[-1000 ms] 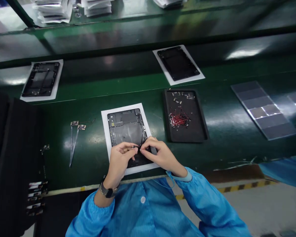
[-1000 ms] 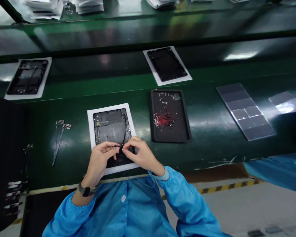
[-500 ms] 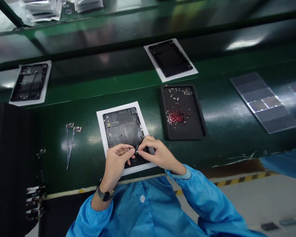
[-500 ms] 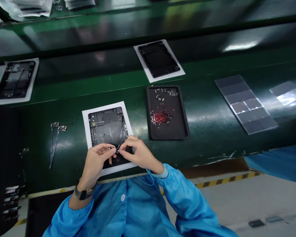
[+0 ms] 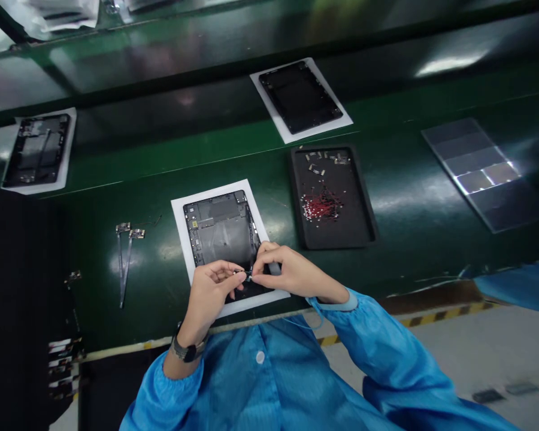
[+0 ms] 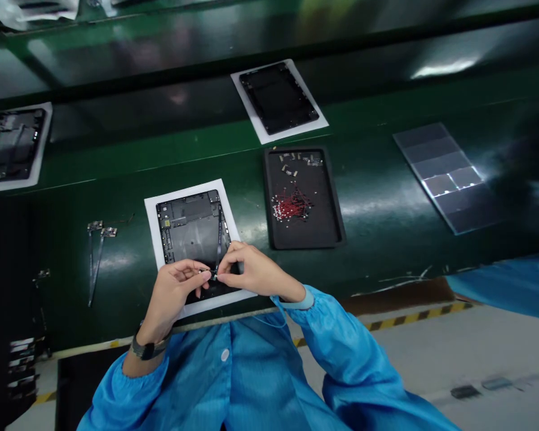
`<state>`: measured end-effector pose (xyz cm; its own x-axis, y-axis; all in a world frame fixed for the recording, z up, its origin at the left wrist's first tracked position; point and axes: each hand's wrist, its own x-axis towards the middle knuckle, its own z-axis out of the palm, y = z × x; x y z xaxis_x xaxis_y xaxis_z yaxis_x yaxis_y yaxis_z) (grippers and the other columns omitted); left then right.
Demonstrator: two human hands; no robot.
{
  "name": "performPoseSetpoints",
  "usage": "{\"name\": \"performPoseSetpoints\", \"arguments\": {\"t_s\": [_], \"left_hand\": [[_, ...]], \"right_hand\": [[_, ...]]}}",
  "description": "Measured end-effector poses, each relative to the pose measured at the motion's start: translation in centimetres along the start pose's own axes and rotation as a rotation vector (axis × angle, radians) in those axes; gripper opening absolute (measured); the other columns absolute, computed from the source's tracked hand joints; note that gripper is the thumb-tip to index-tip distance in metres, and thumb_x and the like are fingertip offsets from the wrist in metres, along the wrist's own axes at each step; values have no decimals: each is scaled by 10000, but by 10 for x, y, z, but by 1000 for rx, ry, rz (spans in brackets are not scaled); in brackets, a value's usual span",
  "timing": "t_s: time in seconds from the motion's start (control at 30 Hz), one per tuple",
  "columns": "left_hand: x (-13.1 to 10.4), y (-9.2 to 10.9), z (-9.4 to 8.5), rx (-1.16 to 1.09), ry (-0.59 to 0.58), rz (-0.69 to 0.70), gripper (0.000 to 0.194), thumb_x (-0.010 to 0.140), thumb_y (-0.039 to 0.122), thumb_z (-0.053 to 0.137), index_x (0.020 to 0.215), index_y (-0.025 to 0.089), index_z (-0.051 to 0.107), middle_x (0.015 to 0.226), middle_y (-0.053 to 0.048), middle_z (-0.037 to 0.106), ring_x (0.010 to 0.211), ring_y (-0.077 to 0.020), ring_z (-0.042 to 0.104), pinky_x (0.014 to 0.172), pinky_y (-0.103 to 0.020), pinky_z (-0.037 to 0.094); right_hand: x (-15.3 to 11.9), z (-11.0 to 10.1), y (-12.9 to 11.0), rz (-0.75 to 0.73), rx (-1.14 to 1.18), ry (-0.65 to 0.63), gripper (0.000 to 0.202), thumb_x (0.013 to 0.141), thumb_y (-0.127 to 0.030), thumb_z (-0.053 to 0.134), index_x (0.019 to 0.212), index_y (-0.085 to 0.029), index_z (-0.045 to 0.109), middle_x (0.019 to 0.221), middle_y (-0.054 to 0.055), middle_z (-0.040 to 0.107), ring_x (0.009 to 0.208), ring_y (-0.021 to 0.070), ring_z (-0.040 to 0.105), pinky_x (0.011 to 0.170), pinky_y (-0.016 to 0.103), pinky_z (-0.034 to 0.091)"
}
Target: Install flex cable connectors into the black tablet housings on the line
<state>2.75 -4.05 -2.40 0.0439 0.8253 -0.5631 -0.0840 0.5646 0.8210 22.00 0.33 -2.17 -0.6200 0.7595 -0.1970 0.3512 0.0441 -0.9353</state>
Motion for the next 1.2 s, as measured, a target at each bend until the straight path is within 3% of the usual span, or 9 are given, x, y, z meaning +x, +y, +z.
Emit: {"name": "performPoseSetpoints", "arguments": {"t_s": [0.47, 0.77, 1.0, 1.2], "left_hand": [[0, 1, -1, 56, -36, 5, 148, 661, 251, 768, 733, 127, 734, 531, -18, 656, 422, -84, 509, 431, -193, 410], [-4, -4, 1, 55, 68, 17, 186, 632, 268, 801, 731, 130, 727, 530, -21, 651, 435, -103, 526, 430, -213, 417], [-5, -2, 1, 19, -10, -27, 188, 652, 276, 795, 719, 121, 712, 502, -16, 634, 423, -101, 530, 455, -216, 445], [-6, -3, 5, -14, 24, -29, 198, 629, 273, 807, 701, 129, 693, 492, -8, 624, 445, -117, 559, 468, -226, 473]], "right_hand": [[5, -7, 2, -14, -2, -118, 79, 833, -197, 698, 760, -183, 724, 735, 25, 643, 859, 184, 569, 765, 301, 450], [1, 0, -1, 4, -59, -16, 86, 851, -179, 684, 771, -186, 712, 794, 27, 602, 807, 170, 583, 738, 304, 459], [-1, 3, 8, -26, 13, 2, 71, 839, -186, 726, 768, -184, 721, 821, 30, 592, 834, 173, 581, 761, 309, 456], [-2, 4, 8, -20, 31, 32, 113, 854, -201, 710, 742, -186, 714, 799, 24, 576, 808, 165, 577, 742, 300, 455]]}}
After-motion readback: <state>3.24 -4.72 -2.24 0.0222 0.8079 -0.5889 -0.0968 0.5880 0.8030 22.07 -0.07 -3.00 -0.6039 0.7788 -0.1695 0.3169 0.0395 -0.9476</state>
